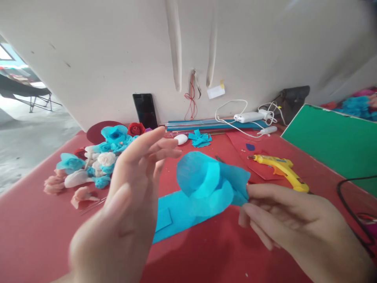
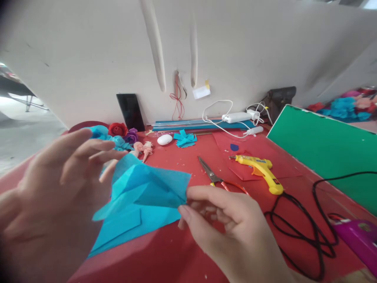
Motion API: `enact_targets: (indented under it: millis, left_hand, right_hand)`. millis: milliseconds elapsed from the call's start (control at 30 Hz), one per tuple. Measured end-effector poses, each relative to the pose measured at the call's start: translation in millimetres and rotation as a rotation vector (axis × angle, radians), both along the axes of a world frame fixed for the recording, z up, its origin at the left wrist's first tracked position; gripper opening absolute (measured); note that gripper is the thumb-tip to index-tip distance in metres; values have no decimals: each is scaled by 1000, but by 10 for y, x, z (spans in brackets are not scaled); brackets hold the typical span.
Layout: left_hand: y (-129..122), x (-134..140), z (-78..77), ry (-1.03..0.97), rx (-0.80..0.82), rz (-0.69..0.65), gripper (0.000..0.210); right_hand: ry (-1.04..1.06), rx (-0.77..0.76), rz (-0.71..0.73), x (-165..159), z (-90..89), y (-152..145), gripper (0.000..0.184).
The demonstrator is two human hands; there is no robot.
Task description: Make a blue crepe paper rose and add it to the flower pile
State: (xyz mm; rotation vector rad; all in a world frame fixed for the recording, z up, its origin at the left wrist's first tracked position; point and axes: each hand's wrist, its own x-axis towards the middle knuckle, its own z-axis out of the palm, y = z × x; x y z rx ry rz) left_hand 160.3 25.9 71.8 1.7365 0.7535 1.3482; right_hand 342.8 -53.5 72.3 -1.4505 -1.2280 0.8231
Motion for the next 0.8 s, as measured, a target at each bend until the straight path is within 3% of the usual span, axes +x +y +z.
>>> enact_targets:
  millis: [100,200,267,433,800]
  left_hand:
    - [10,92,-18,-75,-208,-133,29]
    - [-43,177,-43,-95,-536,-420,17]
    - [-96,203,-80,-85,-621,-491,11]
    - [-187,210,-173,-105,-743,-571,6]
    - [-208,246,-157,-127,-791,-459,21]
  right_hand:
    - [96,-137,43,-16,40,-1,13]
    - [173,-212,66,-49,65,1,14]
    - [212,-235,53,-71,62,6,14]
    - [269,-225,141,-69,-19,26,20]
    - [551,-295,386,-75,-150,44,20]
